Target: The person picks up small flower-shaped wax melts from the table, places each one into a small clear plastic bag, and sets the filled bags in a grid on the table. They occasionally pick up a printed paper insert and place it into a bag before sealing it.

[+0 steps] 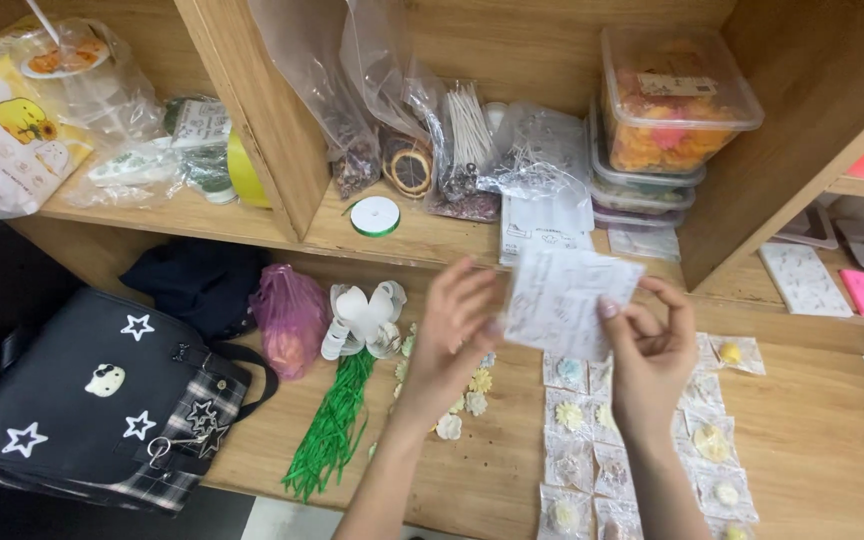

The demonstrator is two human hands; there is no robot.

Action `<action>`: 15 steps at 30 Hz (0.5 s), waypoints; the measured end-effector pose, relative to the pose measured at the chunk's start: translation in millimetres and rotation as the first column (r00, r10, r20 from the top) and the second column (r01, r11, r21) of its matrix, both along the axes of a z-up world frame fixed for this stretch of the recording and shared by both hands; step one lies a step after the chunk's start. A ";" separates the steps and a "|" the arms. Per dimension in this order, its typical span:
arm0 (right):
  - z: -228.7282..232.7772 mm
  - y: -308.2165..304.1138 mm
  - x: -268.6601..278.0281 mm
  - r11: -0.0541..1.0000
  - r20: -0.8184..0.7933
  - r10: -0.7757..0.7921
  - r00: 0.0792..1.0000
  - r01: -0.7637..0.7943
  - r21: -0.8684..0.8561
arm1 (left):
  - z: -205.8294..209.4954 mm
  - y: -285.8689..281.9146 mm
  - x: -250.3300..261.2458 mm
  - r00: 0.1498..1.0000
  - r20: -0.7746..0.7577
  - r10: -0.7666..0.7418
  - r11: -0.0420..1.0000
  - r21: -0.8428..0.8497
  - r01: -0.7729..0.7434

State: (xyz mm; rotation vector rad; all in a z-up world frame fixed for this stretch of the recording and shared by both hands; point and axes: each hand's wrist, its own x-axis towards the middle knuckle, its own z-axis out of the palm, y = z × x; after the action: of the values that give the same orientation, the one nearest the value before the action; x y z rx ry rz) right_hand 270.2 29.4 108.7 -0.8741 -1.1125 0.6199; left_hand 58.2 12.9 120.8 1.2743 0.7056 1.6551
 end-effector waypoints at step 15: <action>5.9 -16.1 -6.2 0.970 0.199 0.243 0.949 -0.233 -0.073 | -27.0 -15.8 23.8 0.984 -0.069 -0.162 0.921 -0.370 0.126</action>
State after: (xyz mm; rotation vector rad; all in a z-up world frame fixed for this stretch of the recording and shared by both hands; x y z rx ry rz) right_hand 264.0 13.3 114.6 -0.8666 -1.4099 0.7712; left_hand 82.0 -2.9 93.8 1.1135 0.9092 1.2762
